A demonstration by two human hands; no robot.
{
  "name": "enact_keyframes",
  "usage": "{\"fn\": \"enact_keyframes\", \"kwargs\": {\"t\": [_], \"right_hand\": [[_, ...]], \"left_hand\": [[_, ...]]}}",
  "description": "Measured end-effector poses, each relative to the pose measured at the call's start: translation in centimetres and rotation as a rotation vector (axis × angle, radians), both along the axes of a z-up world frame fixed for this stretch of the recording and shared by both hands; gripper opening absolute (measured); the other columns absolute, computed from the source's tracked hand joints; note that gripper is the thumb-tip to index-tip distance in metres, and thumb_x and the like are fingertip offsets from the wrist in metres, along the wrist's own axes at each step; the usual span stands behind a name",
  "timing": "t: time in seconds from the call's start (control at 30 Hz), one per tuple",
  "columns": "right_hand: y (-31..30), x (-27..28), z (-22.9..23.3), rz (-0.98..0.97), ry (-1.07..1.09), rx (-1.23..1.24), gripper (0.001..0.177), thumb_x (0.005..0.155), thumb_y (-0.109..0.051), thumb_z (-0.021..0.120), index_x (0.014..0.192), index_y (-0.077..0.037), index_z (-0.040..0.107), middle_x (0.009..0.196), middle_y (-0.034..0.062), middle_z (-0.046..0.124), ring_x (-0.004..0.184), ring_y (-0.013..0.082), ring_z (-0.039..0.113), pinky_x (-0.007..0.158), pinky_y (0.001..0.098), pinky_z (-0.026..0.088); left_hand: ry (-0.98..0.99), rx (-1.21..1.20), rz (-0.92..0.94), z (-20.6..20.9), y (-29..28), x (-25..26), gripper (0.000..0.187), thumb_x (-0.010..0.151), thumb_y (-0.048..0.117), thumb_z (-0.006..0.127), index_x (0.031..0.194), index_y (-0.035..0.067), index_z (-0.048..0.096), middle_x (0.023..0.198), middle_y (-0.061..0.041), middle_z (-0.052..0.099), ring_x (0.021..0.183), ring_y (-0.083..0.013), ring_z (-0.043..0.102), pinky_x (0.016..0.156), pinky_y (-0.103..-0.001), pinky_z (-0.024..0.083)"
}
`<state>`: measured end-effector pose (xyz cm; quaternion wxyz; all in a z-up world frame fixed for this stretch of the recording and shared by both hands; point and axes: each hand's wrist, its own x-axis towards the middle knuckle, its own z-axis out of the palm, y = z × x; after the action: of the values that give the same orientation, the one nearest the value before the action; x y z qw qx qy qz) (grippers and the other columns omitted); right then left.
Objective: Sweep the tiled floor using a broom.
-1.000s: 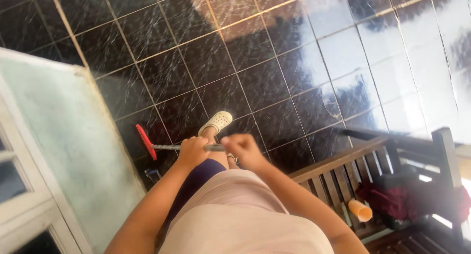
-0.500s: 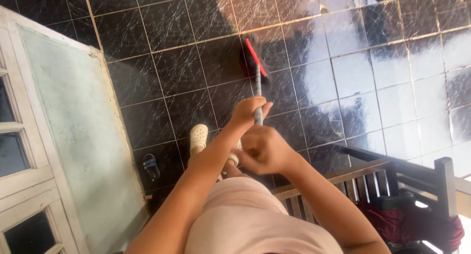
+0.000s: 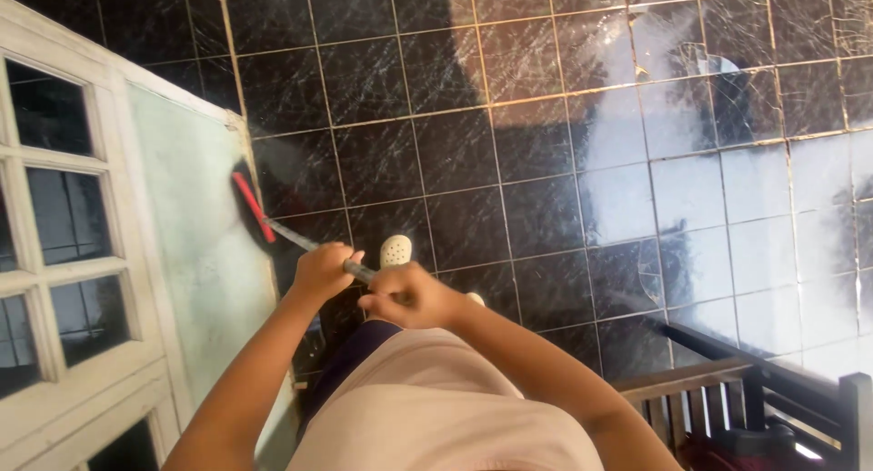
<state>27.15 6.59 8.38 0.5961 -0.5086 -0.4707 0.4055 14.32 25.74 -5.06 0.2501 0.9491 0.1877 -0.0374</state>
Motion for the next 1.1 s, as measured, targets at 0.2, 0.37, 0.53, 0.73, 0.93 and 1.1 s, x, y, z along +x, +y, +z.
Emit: {"fn": "enact_keyframes", "kwargs": {"t": [0.2,0.37,0.53,0.73,0.93,1.1], "right_hand": [[3.9,3.3,1.9,0.038,-0.201,-0.261,0.033,0.094,-0.012,0.073,0.067,0.0,0.058,0.06,0.0132,0.057,0.052,0.022,0.053,0.052,0.0384,0.04],[4.5,6.9,7.7,-0.214,-0.459,-0.309,0.028,0.086,-0.01,0.076,0.064,-0.001,0.06,0.059,0.0128,0.057,0.051,0.0285,0.053,0.051,0.0418,0.042],[7.9,7.6,8.4,-0.072,-0.58,-0.167,0.034,0.084,-0.014,0.079,0.06,-0.005,0.056,0.056,0.0091,0.055,0.054,0.0285,0.054,0.054,0.0428,0.041],[7.9,11.9,16.3,0.168,-0.341,0.154,0.036,0.095,-0.014,0.074,0.069,-0.009,0.05,0.067,0.0052,0.055,0.066,0.0264,0.057,0.065,0.0397,0.045],[10.1,16.0,7.4,0.205,-0.107,0.104,0.045,0.098,-0.008,0.067,0.061,-0.007,0.042,0.06,0.0071,0.045,0.057,0.0262,0.046,0.06,0.0399,0.037],[10.5,18.9,2.3,0.152,-0.093,-0.014,0.041,0.097,-0.009,0.067,0.062,-0.004,0.048,0.059,0.0087,0.047,0.057,0.0257,0.045,0.059,0.0401,0.037]], "left_hand": [[0.182,-0.264,0.051,-2.5,0.9,5.7,0.032,0.092,0.035,0.062,0.074,0.008,0.063,0.083,-0.011,0.067,0.078,-0.0372,0.067,0.067,-0.049,0.052],[-0.208,-0.574,-0.196,2.1,-2.2,16.0,0.035,0.099,0.032,0.061,0.074,0.008,0.061,0.079,-0.012,0.064,0.074,-0.0386,0.063,0.064,-0.05,0.048],[-0.383,-0.562,-0.12,3.9,-1.1,18.3,0.036,0.099,0.028,0.065,0.075,0.003,0.054,0.081,-0.016,0.059,0.075,-0.0415,0.058,0.064,-0.05,0.046],[-0.513,-0.317,-0.253,12.1,3.1,18.3,0.037,0.091,0.023,0.07,0.06,0.009,0.053,0.065,-0.009,0.059,0.065,-0.0335,0.061,0.065,-0.046,0.046],[-0.242,-0.037,-0.112,6.2,8.3,15.9,0.036,0.089,0.026,0.069,0.06,0.01,0.057,0.059,-0.008,0.06,0.056,-0.0318,0.062,0.054,-0.046,0.047],[-0.069,-0.03,0.101,-1.7,7.7,18.0,0.034,0.088,0.027,0.067,0.063,0.007,0.057,0.067,-0.009,0.063,0.065,-0.0361,0.064,0.051,-0.049,0.049]]}}
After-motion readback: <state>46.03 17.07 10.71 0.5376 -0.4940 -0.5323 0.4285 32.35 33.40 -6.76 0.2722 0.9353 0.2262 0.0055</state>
